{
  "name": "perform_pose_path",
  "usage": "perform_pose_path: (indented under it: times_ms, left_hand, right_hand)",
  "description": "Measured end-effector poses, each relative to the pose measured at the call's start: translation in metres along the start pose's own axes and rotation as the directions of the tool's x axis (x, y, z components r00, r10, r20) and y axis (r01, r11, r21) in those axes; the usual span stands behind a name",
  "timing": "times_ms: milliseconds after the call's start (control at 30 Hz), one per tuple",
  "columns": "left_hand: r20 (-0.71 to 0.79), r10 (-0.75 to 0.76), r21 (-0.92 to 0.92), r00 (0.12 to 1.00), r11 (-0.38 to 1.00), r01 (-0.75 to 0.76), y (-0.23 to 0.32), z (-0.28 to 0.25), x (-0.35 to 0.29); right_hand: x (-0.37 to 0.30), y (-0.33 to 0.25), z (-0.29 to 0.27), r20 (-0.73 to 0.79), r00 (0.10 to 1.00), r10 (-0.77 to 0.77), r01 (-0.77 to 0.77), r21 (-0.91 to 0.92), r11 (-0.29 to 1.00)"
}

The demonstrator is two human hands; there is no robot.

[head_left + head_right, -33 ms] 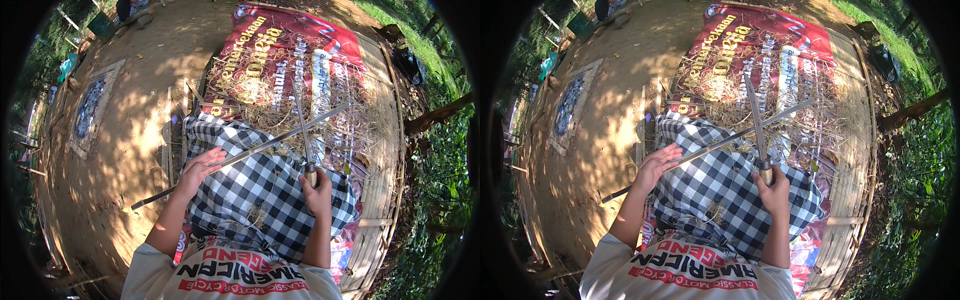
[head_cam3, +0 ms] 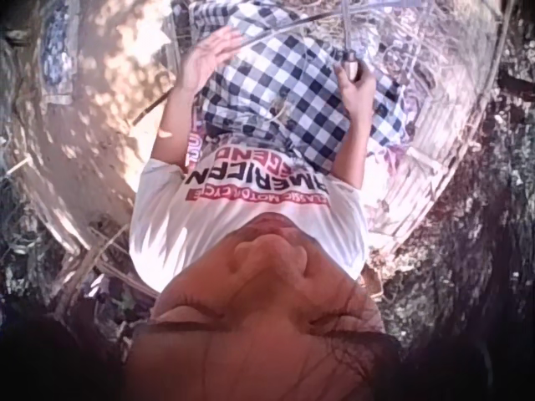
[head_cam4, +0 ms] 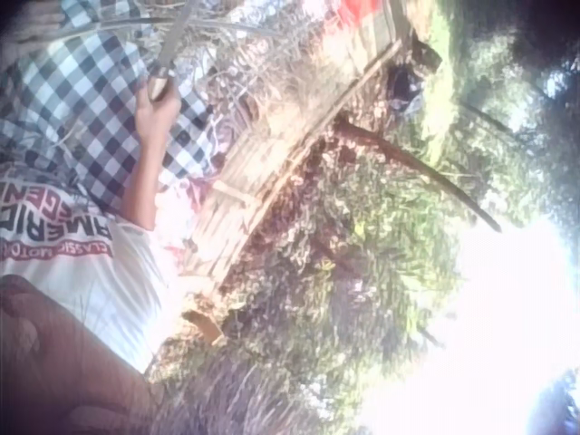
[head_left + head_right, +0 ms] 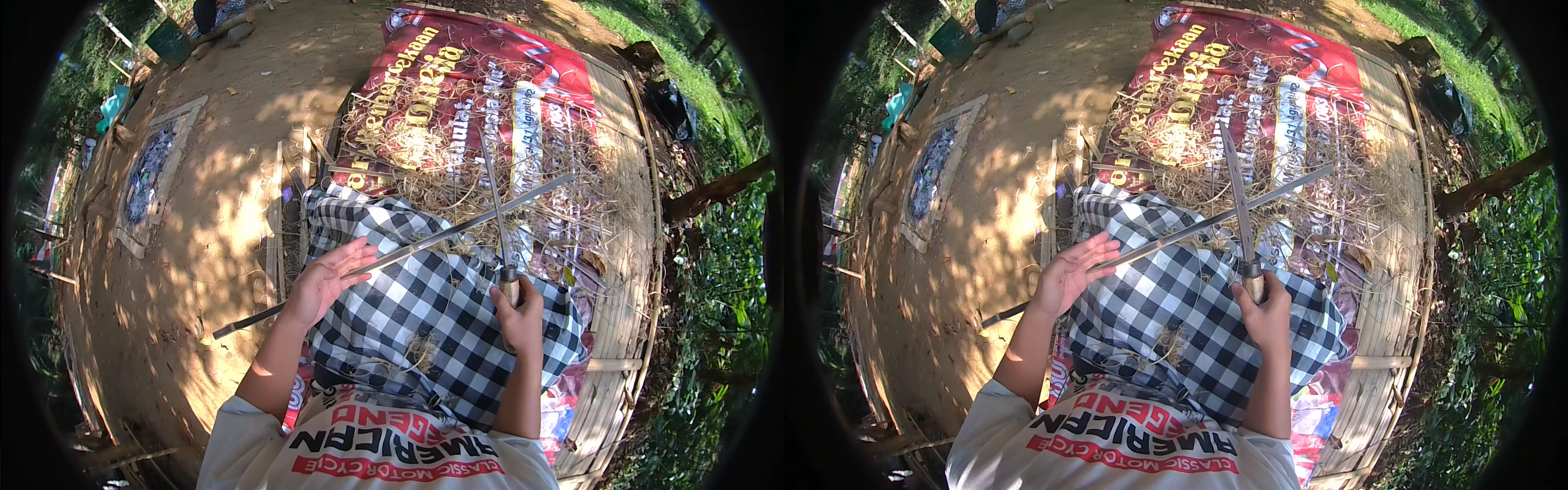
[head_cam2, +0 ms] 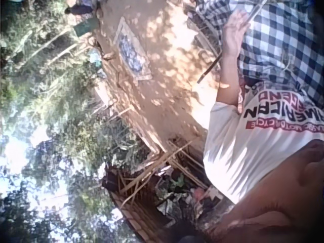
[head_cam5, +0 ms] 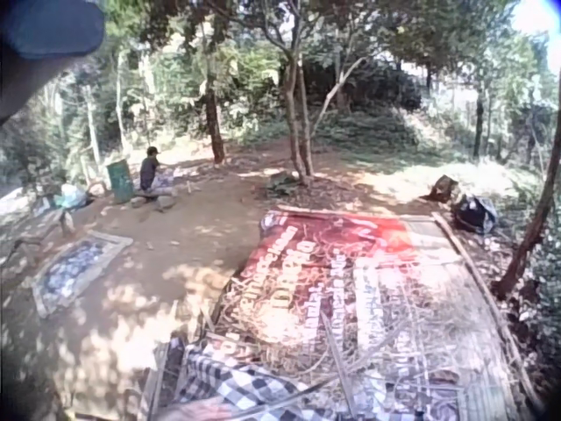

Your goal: The person uses a large knife to shave thin strips from a bamboo pole, holding the pole with one hand and scraping the blade along its length.

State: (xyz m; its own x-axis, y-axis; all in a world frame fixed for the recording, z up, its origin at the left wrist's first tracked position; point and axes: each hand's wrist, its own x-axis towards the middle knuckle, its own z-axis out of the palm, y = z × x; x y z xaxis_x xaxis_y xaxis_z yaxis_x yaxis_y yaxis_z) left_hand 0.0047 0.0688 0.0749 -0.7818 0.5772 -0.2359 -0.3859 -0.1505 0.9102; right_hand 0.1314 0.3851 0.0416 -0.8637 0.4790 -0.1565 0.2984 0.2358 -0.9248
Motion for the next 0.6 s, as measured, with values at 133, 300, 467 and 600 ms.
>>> perform_pose_path:
  times_ms: [133,300,467,600]
  left_hand:
    - [0.24,0.045,-0.296,0.97,0.955,0.029,0.021,0.035,-0.005]
    - [0.377,0.089,-0.433,0.922,0.897,0.09,0.014,0.054,0.004]
    - [0.401,0.081,-0.459,0.912,0.88,0.123,0.007,0.066,0.01]
    - [0.39,0.066,-0.447,0.919,0.886,0.126,0.005,0.072,0.013]
  right_hand:
    - [0.001,0.004,0.002,0.001,0.999,0.036,-0.036,0.123,0.992]
    - [0.005,0.014,0.0,0.033,0.994,0.102,-0.107,0.254,0.961]
    - [0.017,0.045,-0.001,0.012,0.975,0.222,-0.208,0.403,0.891]
    - [0.018,0.052,-0.004,-0.001,0.963,0.269,-0.241,0.437,0.866]
